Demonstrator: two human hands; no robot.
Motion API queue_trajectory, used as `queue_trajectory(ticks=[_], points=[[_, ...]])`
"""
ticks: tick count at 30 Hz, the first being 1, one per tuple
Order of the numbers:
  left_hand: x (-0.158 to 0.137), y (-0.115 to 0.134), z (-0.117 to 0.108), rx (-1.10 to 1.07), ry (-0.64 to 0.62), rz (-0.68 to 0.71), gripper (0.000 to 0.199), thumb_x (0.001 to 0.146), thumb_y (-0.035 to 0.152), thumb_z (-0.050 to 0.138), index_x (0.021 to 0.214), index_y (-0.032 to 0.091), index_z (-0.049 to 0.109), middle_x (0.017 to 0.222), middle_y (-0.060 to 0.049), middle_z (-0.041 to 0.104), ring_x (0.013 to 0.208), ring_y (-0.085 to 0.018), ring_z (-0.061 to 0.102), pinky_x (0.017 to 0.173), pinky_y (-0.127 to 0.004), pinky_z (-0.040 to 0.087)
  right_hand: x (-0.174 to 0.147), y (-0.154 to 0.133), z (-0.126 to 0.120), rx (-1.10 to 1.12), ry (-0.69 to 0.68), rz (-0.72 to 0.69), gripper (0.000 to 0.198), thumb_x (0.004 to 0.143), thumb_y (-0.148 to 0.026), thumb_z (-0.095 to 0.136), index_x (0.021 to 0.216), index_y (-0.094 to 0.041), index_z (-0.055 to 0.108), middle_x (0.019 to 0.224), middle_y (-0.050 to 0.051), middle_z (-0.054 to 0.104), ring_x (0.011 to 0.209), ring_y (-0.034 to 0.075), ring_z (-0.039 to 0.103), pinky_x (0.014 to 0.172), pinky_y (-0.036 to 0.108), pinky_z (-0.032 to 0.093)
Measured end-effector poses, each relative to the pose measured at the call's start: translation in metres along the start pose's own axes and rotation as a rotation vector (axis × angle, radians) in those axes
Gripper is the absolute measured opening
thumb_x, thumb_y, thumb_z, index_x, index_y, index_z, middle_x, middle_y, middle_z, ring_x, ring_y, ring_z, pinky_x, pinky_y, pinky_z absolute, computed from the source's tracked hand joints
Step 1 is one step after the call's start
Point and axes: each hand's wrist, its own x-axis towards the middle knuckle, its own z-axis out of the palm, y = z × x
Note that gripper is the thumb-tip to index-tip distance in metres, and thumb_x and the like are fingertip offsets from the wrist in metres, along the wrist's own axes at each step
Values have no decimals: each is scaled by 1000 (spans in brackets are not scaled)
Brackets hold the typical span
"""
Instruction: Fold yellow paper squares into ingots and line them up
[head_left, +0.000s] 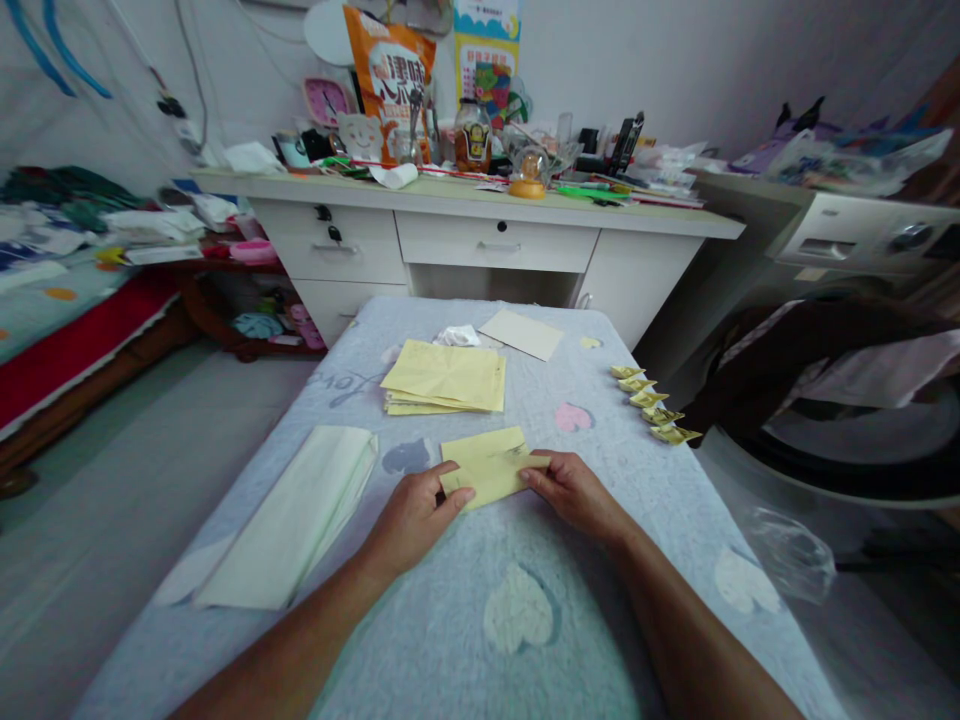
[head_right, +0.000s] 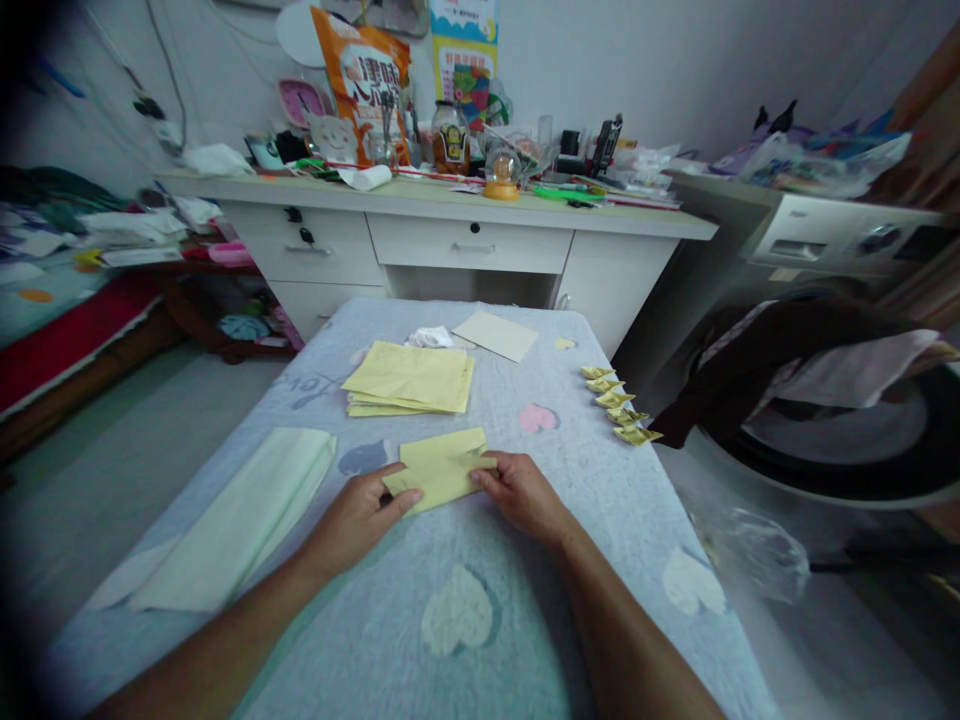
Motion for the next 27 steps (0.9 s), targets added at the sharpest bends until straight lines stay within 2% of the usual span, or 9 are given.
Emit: queue_trajectory(ticks=[2,4,7,9,11,13,15,19,27], points=[[0,-2,2,3,30,-27,22,84,32,55,100,19,64,81,-2,73,72,-19,68,67,-27,50,1,3,6,4,60,52,20,89,-28,51,94,-17,67,88,2,70,81,18,63,73,27,47],[1,-4,4,75,99,-44,31,81,28,60,111,20,57,79,0,72,73,-20,67,67,-28,49,2,4,12,-58,138,97,18,86,-27,54,98,-18,64,88,2,71,78,17,63,68,25,46],[1,-6,8,260,203,-35,61,77,22,63,133,19,39,75,1,68,75,-21,64,73,-31,46,3,1,20,-211,257,183,33,82,-25,57,115,-20,54,84,2,70,71,16,62,62,23,42],[1,-8,10,366,241,13,69,78,21,63,140,17,32,72,2,65,77,-21,62,78,-34,45,4,0,24,-302,308,232,45,81,-25,56,125,-20,46,81,1,69,67,16,61,60,22,39],[1,-9,10,461,264,70,56,79,20,63,133,20,44,77,0,66,84,-22,60,84,-38,42,5,-1,26,-372,334,251,50,82,-26,54,130,-19,41,81,2,68,66,16,60,60,23,38],[0,-9,9,534,258,107,30,81,21,62,111,25,62,87,-2,69,93,-23,58,90,-41,37,5,1,28,-435,341,251,51,83,-27,52,132,-18,39,82,3,67,66,17,59,60,24,36],[0,-7,9,577,234,123,13,84,22,60,93,26,68,92,-1,70,99,-23,56,93,-43,34,6,2,29,-498,337,252,52,84,-27,50,132,-17,37,82,4,67,66,17,59,61,25,35],[0,-5,10,623,221,121,17,88,22,55,95,26,70,94,-1,71,100,-23,55,93,-43,34,8,2,30,-574,346,258,52,84,-28,50,133,-16,37,81,4,65,66,18,58,60,25,34],[2,-10,11,682,268,113,23,86,22,58,104,28,70,94,-3,71,97,-23,55,92,-44,34,8,3,29,-572,368,250,50,84,-26,47,132,-15,37,77,2,64,62,17,56,58,25,32]])
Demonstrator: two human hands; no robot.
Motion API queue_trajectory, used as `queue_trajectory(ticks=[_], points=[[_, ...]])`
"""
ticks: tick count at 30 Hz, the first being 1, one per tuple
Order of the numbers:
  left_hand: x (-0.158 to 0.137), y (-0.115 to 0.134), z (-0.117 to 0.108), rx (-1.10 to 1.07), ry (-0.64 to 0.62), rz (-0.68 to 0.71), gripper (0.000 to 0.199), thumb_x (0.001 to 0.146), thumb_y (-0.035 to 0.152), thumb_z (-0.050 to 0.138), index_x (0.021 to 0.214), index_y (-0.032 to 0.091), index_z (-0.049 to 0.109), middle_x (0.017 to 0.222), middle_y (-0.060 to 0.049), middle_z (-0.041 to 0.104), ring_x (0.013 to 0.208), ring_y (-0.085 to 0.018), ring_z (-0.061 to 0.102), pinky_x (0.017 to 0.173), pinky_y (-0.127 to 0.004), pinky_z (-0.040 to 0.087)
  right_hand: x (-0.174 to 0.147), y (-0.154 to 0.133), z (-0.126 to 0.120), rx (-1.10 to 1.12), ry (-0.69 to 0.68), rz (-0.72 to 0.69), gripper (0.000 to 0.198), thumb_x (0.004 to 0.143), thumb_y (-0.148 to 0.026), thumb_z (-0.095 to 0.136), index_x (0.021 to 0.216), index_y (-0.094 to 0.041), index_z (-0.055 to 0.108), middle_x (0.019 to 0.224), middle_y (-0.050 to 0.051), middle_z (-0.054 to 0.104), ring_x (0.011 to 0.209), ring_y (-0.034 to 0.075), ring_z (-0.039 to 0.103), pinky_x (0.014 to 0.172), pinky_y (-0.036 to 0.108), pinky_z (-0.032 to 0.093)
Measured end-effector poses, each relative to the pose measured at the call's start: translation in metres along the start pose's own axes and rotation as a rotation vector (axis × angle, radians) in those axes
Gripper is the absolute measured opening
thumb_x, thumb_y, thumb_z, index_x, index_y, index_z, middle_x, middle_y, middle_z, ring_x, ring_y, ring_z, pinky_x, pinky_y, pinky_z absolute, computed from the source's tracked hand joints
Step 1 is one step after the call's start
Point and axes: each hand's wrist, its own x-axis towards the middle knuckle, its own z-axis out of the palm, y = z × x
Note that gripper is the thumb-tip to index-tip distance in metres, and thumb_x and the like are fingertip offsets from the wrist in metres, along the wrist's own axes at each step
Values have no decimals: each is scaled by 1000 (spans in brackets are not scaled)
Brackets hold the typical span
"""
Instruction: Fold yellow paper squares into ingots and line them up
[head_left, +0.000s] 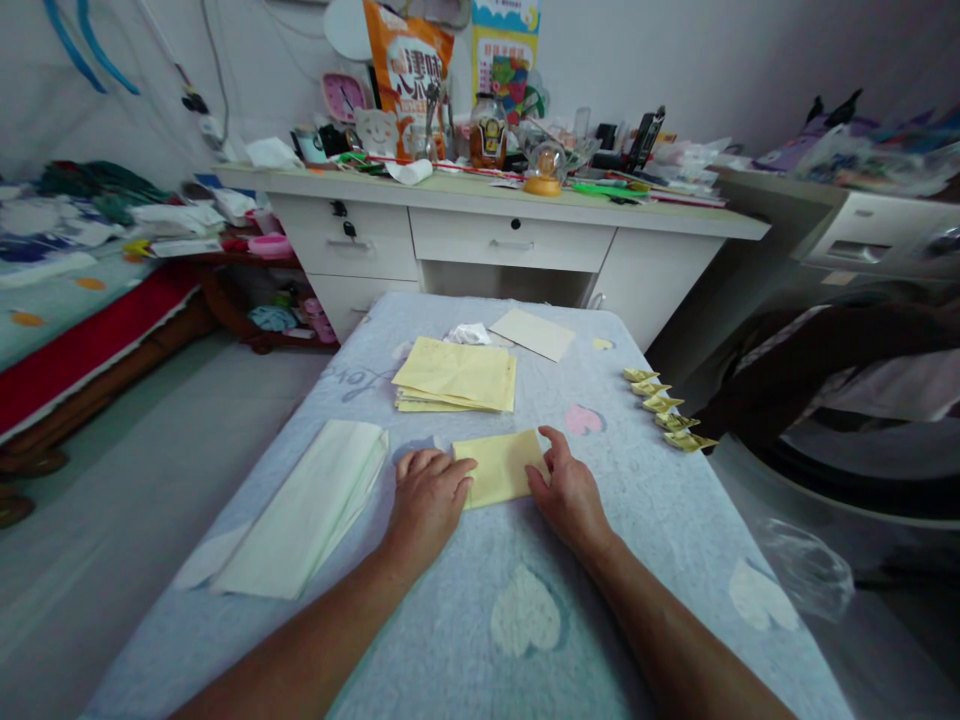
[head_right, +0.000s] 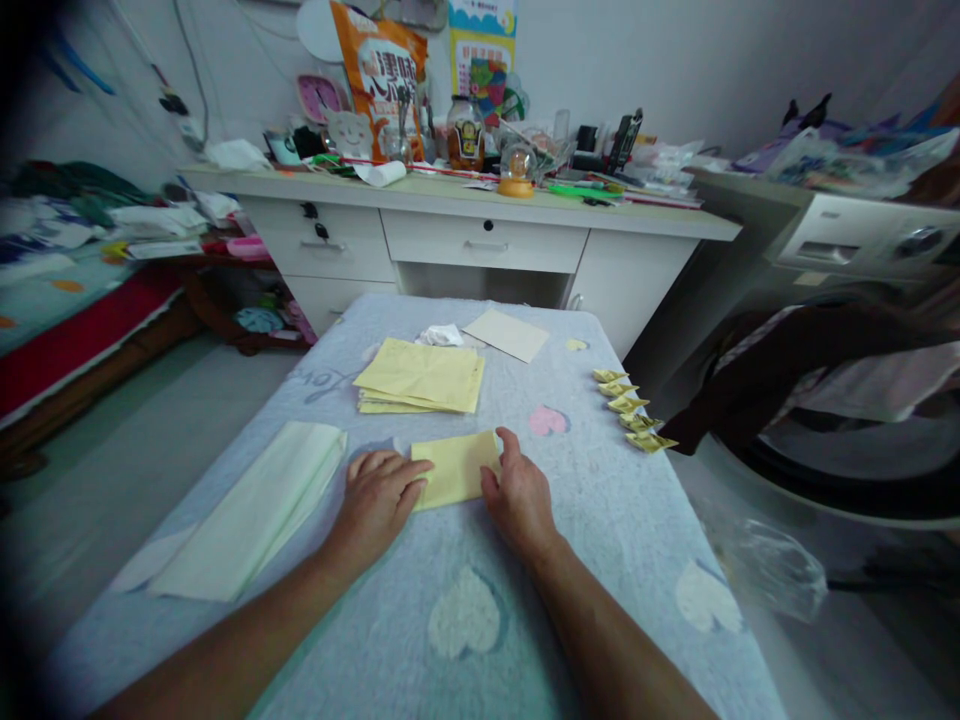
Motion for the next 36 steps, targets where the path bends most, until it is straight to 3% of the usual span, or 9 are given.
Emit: queue_trajectory(ticks=[15,29,36], points=[[-1,1,6,102,56,-2,21,87,22,57,105,26,67,89,-3,70,96,-24,57,100,-49,26,2,-1,-1,-17,-1,36,46,85,-29,48,129,-17,40,73,0,62,61,16,55,57,25,30],[0,4,-1,187,12,17,25,90,20,47,106,26,65,85,-6,65,94,-25,54,95,-46,30,2,1,3,-91,20,18,46,85,-29,49,129,-18,39,74,0,63,62,17,57,57,25,30],[-2,7,-2,164,24,16,27,92,29,45,111,24,63,91,-7,65,96,-25,52,97,-47,30,2,-1,3,-61,15,40,45,86,-28,51,128,-19,41,72,-2,62,62,16,57,57,25,29]])
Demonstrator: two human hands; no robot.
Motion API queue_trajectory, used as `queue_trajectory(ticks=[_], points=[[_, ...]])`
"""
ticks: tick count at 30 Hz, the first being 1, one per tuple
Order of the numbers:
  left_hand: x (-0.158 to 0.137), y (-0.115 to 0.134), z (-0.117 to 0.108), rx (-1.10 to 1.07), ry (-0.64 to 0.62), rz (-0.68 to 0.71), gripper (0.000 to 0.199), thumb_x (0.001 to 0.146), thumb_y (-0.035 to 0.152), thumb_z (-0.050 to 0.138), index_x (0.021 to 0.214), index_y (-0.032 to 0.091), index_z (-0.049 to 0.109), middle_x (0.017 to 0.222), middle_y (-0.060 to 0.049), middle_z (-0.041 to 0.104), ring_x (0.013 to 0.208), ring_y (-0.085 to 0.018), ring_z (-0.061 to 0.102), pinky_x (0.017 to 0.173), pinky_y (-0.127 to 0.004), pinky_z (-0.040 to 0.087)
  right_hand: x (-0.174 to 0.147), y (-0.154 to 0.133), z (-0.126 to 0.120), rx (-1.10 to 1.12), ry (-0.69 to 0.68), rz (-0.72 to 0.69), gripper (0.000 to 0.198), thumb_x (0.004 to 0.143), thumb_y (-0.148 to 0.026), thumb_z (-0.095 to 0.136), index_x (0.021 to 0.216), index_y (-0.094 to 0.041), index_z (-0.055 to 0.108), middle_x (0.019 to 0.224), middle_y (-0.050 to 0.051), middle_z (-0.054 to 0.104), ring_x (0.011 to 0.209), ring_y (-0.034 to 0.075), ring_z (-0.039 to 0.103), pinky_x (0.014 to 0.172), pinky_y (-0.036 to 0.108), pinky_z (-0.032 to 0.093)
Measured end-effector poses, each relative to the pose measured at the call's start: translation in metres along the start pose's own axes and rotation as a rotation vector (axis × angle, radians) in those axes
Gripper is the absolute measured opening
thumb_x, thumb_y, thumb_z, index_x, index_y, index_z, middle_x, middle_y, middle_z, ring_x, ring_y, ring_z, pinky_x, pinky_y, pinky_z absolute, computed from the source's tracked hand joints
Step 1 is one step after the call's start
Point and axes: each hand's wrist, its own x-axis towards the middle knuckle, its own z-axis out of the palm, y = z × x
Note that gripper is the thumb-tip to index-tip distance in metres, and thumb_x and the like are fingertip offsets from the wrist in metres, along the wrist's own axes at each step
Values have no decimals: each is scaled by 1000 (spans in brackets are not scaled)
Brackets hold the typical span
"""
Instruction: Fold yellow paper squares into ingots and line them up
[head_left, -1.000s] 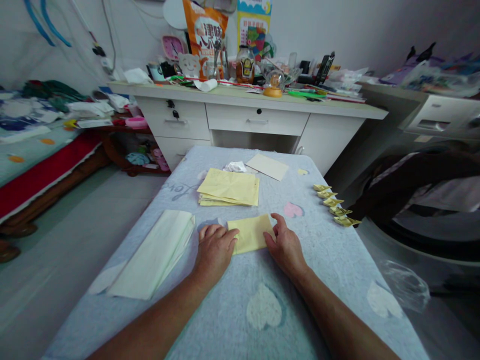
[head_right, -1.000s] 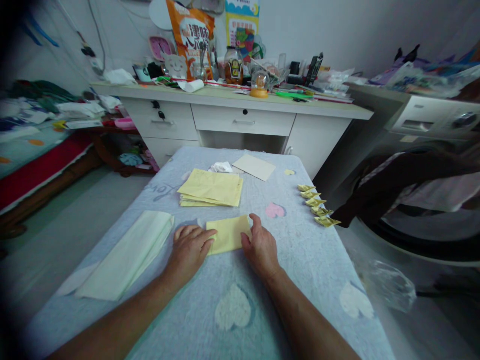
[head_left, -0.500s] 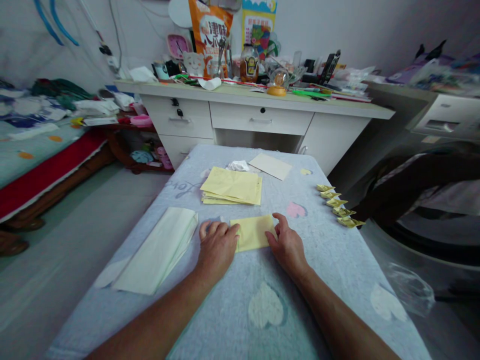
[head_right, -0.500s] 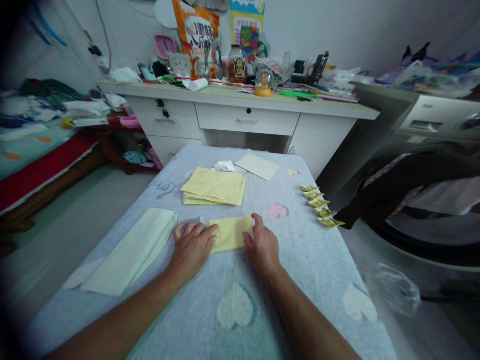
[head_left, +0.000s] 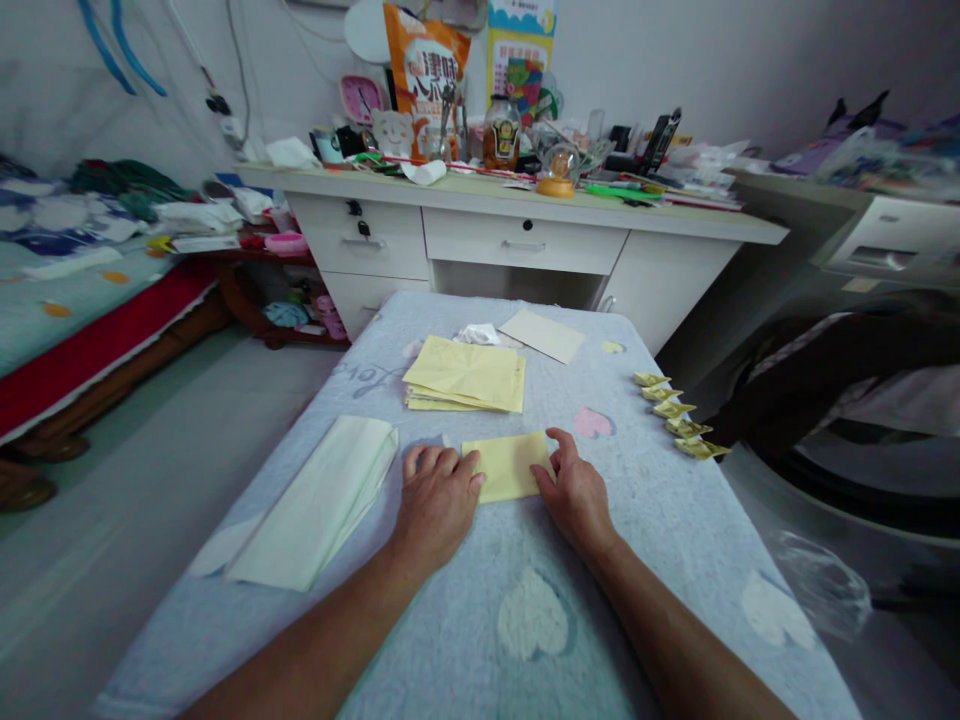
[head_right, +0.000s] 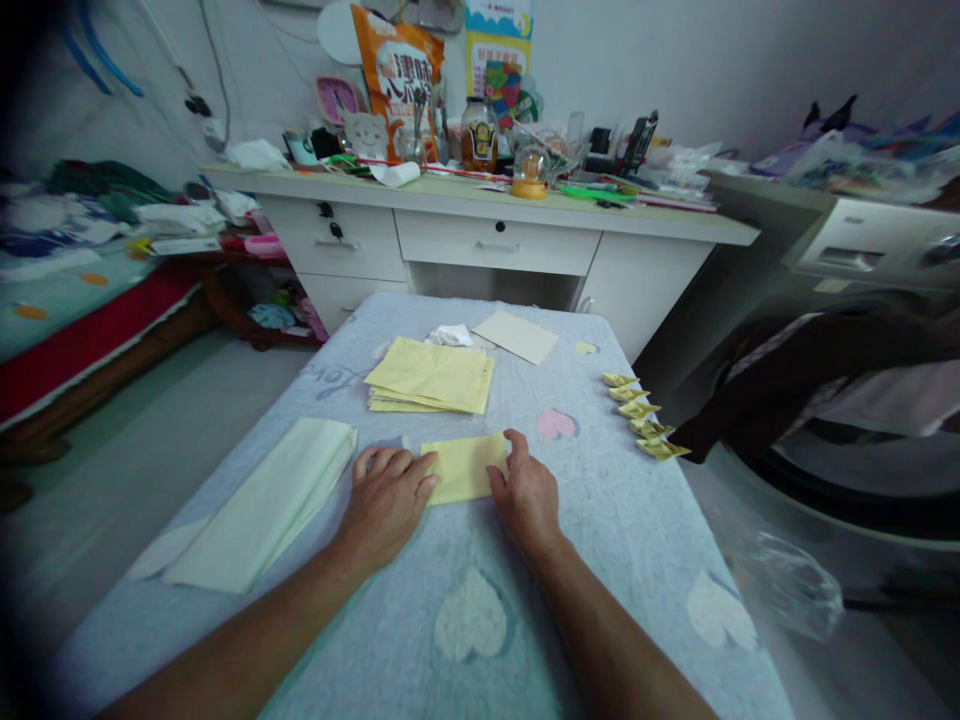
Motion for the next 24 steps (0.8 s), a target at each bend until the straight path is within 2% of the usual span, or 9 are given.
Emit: queue_trajectory(ticks=[24], points=[[0,1,2,45,-29,-4,31,89,30,51,117,20,61,94,-9,64,98,-27,52,97,-48,32,2,2,1,22,12,-1,45,84,-28,53,127,-19,42,68,-4,59,60,15,56,54,24,26]])
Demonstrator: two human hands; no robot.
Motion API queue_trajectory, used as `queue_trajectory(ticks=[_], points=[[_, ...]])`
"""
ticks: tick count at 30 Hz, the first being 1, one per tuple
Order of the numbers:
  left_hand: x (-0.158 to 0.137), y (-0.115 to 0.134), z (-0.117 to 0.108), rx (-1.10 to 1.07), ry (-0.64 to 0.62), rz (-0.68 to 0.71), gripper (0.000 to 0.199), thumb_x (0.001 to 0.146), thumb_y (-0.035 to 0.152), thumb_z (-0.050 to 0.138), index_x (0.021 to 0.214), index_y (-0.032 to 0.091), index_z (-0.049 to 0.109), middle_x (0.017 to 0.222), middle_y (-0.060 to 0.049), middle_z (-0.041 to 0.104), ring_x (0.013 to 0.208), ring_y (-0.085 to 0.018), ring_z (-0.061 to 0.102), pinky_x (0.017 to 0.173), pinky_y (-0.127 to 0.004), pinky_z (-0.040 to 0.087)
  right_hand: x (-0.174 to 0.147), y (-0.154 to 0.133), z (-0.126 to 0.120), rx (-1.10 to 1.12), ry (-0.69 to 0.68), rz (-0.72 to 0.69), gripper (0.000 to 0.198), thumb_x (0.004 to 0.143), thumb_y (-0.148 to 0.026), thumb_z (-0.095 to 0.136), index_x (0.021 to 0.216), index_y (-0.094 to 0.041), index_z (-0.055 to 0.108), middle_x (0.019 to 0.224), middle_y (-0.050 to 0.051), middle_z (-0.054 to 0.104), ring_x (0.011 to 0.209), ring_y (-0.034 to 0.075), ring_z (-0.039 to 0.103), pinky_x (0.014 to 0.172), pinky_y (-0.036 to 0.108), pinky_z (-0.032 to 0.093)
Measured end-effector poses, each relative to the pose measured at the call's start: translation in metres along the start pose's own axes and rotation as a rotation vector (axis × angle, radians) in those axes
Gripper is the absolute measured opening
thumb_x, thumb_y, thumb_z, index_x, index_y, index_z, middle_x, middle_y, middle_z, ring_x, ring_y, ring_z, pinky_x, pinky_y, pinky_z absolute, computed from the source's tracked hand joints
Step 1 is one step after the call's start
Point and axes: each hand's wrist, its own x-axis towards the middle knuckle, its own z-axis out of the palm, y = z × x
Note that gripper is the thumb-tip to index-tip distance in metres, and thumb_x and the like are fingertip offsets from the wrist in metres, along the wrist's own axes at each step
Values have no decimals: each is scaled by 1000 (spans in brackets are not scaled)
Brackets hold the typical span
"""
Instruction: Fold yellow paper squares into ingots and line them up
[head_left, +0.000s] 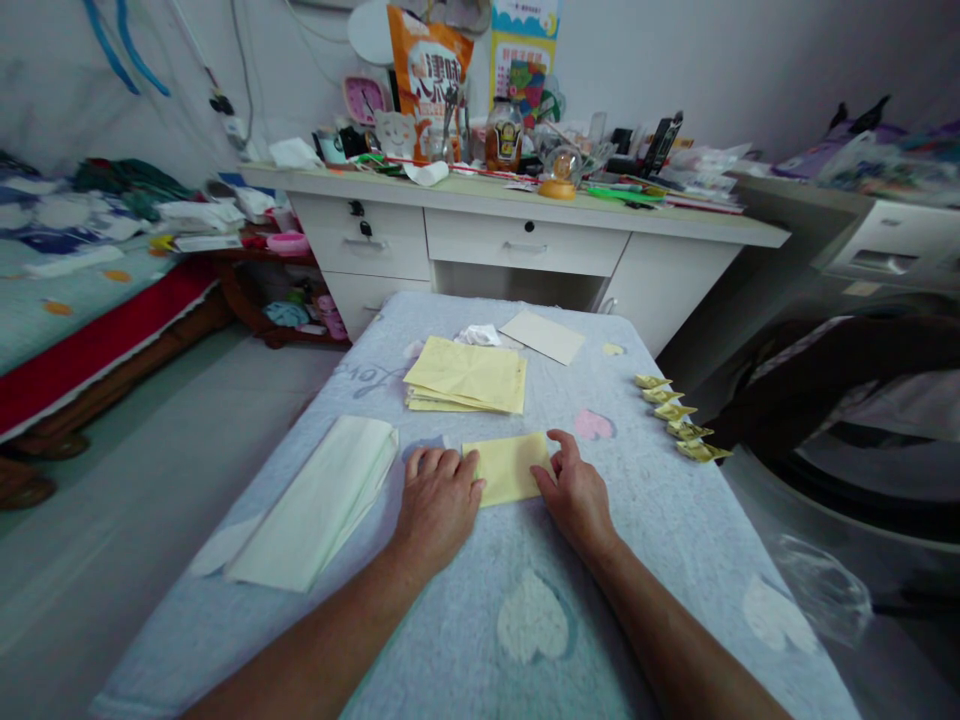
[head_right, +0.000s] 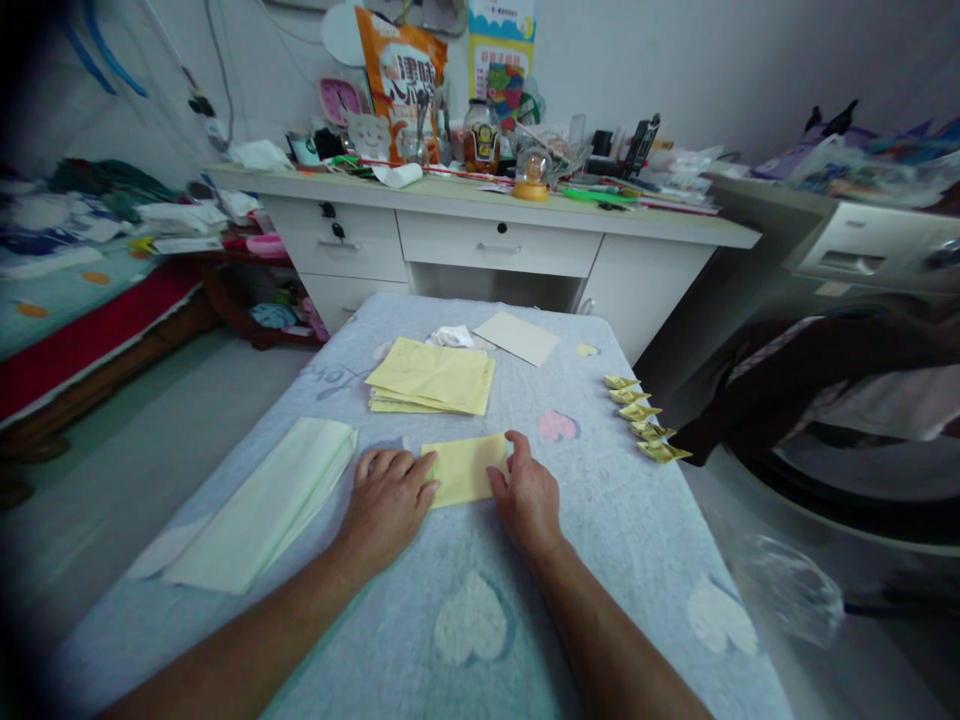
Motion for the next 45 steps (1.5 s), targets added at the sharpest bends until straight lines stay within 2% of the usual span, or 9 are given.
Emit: queue_trajectory(ticks=[7,14,19,22,24,30,34,42,45], points=[[1,1,0,8,1,8,31,88,31,52,116,19,61,94,-9,63,98,-29,52,95,-48,33,0,-2,-2,3,-6,9,45,85,-29,53,127,-19,42,70,-3,59,60,15,56,55,24,27],[-1,2,-4,-5,11,-2,33,83,32,60,115,22,61,100,-10,61,101,-28,51,98,-48,32,-1,-1,-2,-34,-12,-3,47,85,-26,52,130,-16,41,81,2,62,69,17,56,62,26,36],[-1,0,-7,-32,14,32,40,79,37,67,116,22,60,120,-10,58,113,-30,47,102,-50,28,-3,-2,-3,-135,102,-203,26,84,-13,51,109,-17,59,103,10,58,94,22,50,81,32,38],[-1,-1,-8,-39,11,42,41,79,38,68,115,22,60,124,-10,57,116,-31,45,103,-51,28,-5,-5,-3,-183,22,-352,24,85,-6,48,94,-20,66,99,7,60,92,22,48,80,33,34],[-1,-1,-9,-38,13,44,40,78,37,68,115,22,60,126,-10,56,118,-31,44,104,-51,28,-7,-8,-2,-173,-37,-422,26,86,-5,47,92,-20,66,94,6,61,90,20,47,81,32,32],[-2,-3,-8,-5,-1,53,40,79,38,67,116,24,58,132,-10,53,121,-31,42,105,-51,27,-11,-21,0,-203,-96,-461,12,90,-18,51,95,-17,62,94,7,57,90,20,47,83,31,34],[-3,-9,-3,-11,-59,51,45,83,38,62,124,22,53,138,-10,49,125,-30,40,106,-50,27,-10,-24,1,-279,-113,-452,13,89,-15,50,98,-16,59,96,8,56,91,22,47,83,33,34],[-2,-22,-3,-74,-277,40,53,86,37,53,136,22,44,149,-10,37,137,-29,29,111,-50,20,-8,-24,-7,-313,-194,-471,19,87,-12,48,103,-17,56,102,9,55,94,23,46,84,34,36],[0,-26,-4,-111,-333,56,54,87,34,50,139,22,41,151,-10,33,139,-29,25,112,-50,18,-9,-32,-6,-360,-160,-440,18,89,-26,50,103,-16,55,101,11,55,93,25,46,81,37,36]])
